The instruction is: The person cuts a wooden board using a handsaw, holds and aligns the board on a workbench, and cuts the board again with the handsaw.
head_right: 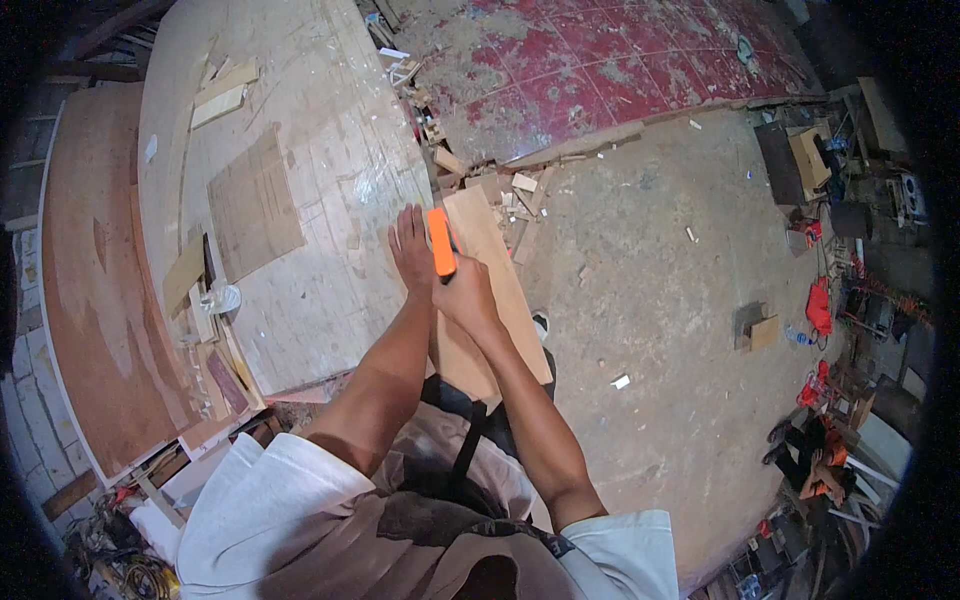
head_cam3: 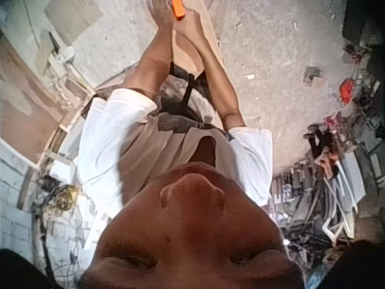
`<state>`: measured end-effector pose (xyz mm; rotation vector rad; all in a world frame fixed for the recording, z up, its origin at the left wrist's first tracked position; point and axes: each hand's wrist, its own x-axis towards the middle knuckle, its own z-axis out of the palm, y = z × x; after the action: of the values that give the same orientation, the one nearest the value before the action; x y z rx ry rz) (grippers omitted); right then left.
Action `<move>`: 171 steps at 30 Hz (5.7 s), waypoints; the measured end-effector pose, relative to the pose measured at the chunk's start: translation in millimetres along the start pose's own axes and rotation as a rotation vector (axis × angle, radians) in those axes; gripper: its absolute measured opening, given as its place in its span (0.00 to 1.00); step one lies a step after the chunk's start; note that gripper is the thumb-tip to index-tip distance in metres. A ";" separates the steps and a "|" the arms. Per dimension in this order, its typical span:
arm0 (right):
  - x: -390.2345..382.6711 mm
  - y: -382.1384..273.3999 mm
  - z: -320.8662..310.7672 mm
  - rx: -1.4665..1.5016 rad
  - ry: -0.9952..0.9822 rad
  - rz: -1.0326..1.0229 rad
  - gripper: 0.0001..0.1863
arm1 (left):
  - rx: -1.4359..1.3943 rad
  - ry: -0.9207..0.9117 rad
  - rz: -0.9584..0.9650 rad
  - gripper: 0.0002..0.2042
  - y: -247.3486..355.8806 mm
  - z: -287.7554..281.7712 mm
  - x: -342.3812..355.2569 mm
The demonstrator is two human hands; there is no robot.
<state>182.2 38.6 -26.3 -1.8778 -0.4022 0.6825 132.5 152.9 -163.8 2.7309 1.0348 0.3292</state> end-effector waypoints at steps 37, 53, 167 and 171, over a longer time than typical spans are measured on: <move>23.9 -28.2 -22.0 0.029 -0.014 0.036 0.13 | -0.004 -0.051 -0.014 0.28 8.5 0.5 -2.2; 9.6 -32.6 -22.6 0.014 -0.127 -0.082 0.23 | -0.014 -0.060 -0.025 0.27 3.1 -3.8 -2.6; -86.4 -140.9 -84.5 0.154 -0.211 0.141 0.13 | -0.083 -0.032 -0.030 0.26 10.0 -11.0 0.8; -54.4 -113.5 -57.6 0.112 -0.208 0.122 0.15 | 0.127 0.028 0.085 0.26 -10.8 3.8 -9.1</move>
<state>179.7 10.9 109.3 -1.7419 -0.3759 0.9686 120.2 154.3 -171.6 2.8977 0.9796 0.3269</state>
